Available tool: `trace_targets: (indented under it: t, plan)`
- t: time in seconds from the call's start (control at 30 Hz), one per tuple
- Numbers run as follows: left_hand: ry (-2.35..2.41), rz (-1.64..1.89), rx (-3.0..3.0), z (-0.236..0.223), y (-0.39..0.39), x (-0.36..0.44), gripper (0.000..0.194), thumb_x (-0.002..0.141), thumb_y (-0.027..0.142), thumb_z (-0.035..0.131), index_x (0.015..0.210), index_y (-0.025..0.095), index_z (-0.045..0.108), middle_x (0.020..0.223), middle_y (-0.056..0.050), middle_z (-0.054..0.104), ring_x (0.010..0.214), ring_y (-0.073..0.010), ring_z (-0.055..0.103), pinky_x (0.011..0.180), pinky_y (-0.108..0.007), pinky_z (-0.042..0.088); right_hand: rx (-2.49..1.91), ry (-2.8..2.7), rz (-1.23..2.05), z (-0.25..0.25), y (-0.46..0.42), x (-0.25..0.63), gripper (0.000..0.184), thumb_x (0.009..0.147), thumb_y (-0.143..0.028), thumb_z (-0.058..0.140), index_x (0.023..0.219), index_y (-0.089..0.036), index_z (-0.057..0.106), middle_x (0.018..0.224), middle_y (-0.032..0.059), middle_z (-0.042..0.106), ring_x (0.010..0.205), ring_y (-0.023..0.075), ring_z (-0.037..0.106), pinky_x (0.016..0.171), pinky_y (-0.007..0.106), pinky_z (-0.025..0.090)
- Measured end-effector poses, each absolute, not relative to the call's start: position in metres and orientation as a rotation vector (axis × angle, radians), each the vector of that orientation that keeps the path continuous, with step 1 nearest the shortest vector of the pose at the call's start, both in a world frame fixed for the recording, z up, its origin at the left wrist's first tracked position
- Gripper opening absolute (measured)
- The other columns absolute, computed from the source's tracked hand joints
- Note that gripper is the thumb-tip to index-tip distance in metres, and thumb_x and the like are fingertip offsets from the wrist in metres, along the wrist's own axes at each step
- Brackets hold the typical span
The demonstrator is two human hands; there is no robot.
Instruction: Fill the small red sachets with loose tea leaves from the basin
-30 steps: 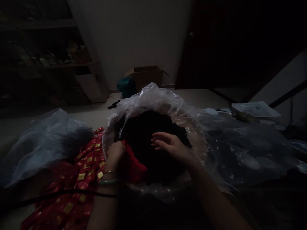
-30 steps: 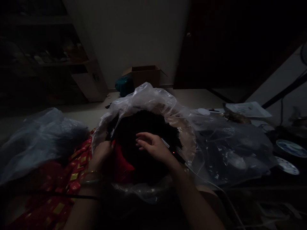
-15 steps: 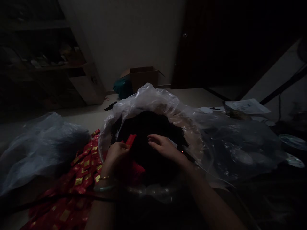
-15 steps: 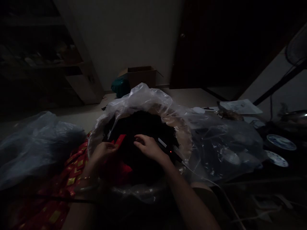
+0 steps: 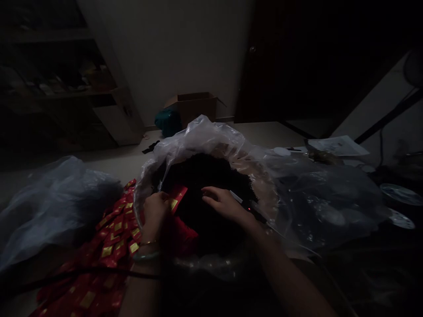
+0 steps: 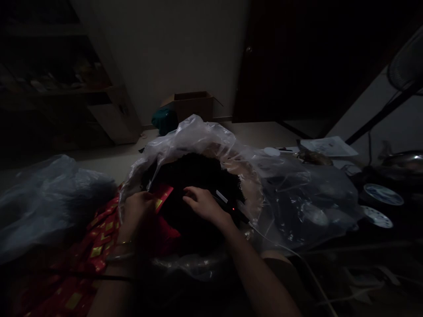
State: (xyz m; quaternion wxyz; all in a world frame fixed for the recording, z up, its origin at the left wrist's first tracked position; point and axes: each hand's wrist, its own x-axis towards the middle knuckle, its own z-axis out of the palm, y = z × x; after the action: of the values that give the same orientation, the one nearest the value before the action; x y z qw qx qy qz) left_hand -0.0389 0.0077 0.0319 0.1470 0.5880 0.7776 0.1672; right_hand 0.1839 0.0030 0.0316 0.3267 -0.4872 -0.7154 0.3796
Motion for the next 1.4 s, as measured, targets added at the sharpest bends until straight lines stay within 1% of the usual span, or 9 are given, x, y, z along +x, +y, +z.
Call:
trace_targets:
  t: [0.13,0.27,0.43,0.6,0.77,0.9,1.1,1.33,1.4]
  plan:
    - [1.988,0.796,1.580,0.041,0.002,-0.035,0.022,0.067,0.035,0.062,0.078,0.019,0.072,0.074,-0.006,0.072,0.072,-0.0217,0.064,0.059,-0.026,0.042,-1.254,-1.820,0.836,0.026,0.006,0.181,0.040,0.084,-0.025,0.056,0.123,-0.020,0.056,0.122,0.0109,0.061,0.108,0.0219,0.060,0.094,0.038,0.047]
    - [1.563,1.004,1.398,0.048,-0.002,-0.025,0.024,0.053,0.038,0.073,0.064,0.017,0.069,0.061,-0.002,0.068,0.060,-0.0179,0.060,0.055,-0.024,0.043,-1.142,-1.868,0.550,0.016,0.008,0.177,0.052,0.084,-0.022,0.055,0.135,-0.021,0.044,0.137,0.0113,0.049,0.126,0.0231,0.045,0.105,0.042,0.039]
    - [1.383,1.090,1.224,0.043,-0.002,-0.008,0.025,0.047,0.035,0.079,0.059,0.016,0.067,0.057,-0.001,0.065,0.056,-0.0140,0.058,0.057,-0.023,0.044,-1.095,-1.930,0.220,0.006,0.012,0.171,0.047,0.087,-0.017,0.050,0.134,-0.018,0.047,0.125,0.0123,0.059,0.118,0.0235,0.050,0.103,0.042,0.041]
    - [1.319,1.203,1.002,0.031,-0.001,0.007,0.033,0.042,0.033,0.081,0.063,0.015,0.064,0.059,0.001,0.065,0.055,-0.0121,0.057,0.056,-0.022,0.044,-1.099,-1.837,-0.147,0.006,0.011,0.170,0.039,0.091,-0.018,0.045,0.129,-0.016,0.053,0.125,0.0142,0.056,0.118,0.0257,0.046,0.100,0.045,0.042]
    - [1.327,1.201,1.078,0.028,-0.002,0.014,0.027,0.048,0.033,0.078,0.062,0.014,0.065,0.058,0.001,0.065,0.055,-0.0126,0.058,0.055,-0.022,0.044,-1.167,-1.785,-0.254,0.014,0.007,0.174,0.020,0.089,-0.022,0.052,0.098,-0.016,0.068,0.096,0.0129,0.060,0.091,0.0238,0.050,0.079,0.039,0.049]
    - [1.379,1.178,1.279,0.028,-0.002,0.012,0.019,0.053,0.030,0.075,0.062,0.015,0.068,0.057,-0.001,0.066,0.056,-0.0141,0.060,0.056,-0.023,0.046,-1.147,-1.906,-0.128,0.021,0.007,0.183,0.016,0.085,-0.022,0.058,0.071,-0.017,0.064,0.074,0.0072,0.059,0.078,0.0212,0.049,0.070,0.034,0.046]
    - [1.394,1.170,1.315,0.031,-0.003,0.011,0.024,0.060,0.036,0.072,0.073,0.016,0.073,0.068,-0.004,0.072,0.062,-0.0175,0.065,0.058,-0.025,0.049,-1.166,-1.927,0.245,0.035,0.004,0.190,0.004,0.079,-0.018,0.061,0.076,-0.017,0.063,0.078,0.0059,0.062,0.076,0.0184,0.052,0.073,0.031,0.044]
    - [1.375,1.188,1.396,0.027,-0.003,0.014,0.024,0.064,0.038,0.068,0.072,0.017,0.073,0.069,-0.004,0.073,0.065,-0.0197,0.067,0.059,-0.026,0.051,-1.146,-1.749,1.188,0.044,0.003,0.194,0.021,0.076,-0.034,0.064,0.080,-0.015,0.068,0.074,0.0010,0.068,0.070,0.0167,0.060,0.065,0.026,0.044]
    - [1.378,1.176,1.491,0.027,-0.003,0.017,0.022,0.065,0.038,0.066,0.073,0.018,0.073,0.071,-0.004,0.074,0.068,-0.0202,0.067,0.063,-0.027,0.052,-1.189,-1.724,1.288,0.040,0.006,0.194,0.023,0.078,-0.035,0.061,0.075,-0.014,0.069,0.070,0.0005,0.067,0.067,0.0164,0.059,0.062,0.025,0.044]
